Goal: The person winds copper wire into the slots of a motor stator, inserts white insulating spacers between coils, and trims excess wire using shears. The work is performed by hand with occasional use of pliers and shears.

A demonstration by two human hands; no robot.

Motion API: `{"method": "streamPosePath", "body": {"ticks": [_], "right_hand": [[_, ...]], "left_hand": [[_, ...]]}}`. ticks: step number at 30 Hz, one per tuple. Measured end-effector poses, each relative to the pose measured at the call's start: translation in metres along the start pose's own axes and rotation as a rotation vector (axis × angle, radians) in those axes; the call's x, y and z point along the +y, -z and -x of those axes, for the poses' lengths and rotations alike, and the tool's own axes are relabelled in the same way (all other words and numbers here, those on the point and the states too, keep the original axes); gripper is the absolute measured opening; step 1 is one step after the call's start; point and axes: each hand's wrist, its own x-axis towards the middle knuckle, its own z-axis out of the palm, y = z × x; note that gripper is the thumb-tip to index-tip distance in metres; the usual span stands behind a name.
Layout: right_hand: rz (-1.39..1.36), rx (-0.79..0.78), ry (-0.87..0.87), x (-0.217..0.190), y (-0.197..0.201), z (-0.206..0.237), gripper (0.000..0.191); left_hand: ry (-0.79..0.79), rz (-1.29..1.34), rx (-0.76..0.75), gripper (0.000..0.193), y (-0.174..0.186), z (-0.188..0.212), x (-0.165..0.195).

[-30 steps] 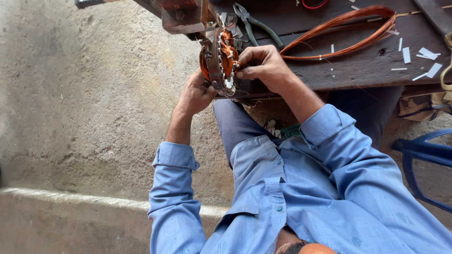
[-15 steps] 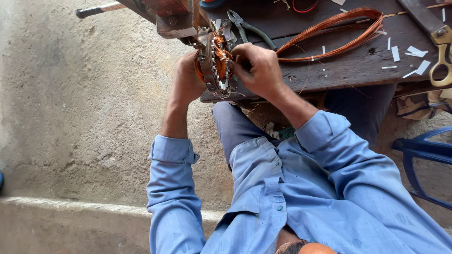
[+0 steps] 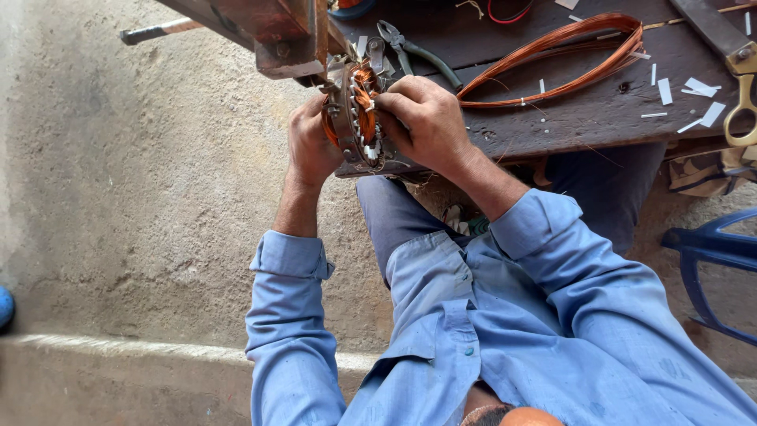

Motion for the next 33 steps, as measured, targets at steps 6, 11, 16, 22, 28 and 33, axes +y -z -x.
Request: {"method": "streamPosePath", "body": {"ticks": [6,11,16,22,28,33], "right_hand": [[-0.075,0.053,-0.22,0.004,-0.016,0.018,0.009],[-0.222,0.144,-0.389,-0.001,-0.024,0.031,0.008],[-0.079,0.095,-0.182,-0.001,-0.007,0.021,0.03],[0.116,-0.016,-0.058,-0.001,-0.002,0.008,0.029],[0.144,0.026,0.049,0.004,-0.008,0.002,0.028],[0.146,0.003,0.048,0.009,-0.012,0.002,0.025]], "left_hand": [[-0.004,-0.014,0.06,0.024,-0.013,0.01,-0.006],[0.04,0.012,0.078,0.024,-0.018,0.01,-0.007],[0.152,0.085,0.007,0.028,-0.005,0.002,0.01],[0.205,-0.04,0.005,0.029,0.009,-0.007,0.021],[0.262,0.177,0.263,0.018,-0.007,0.001,0.021],[0.282,0.285,0.355,0.013,-0.02,0.008,0.012]]}}
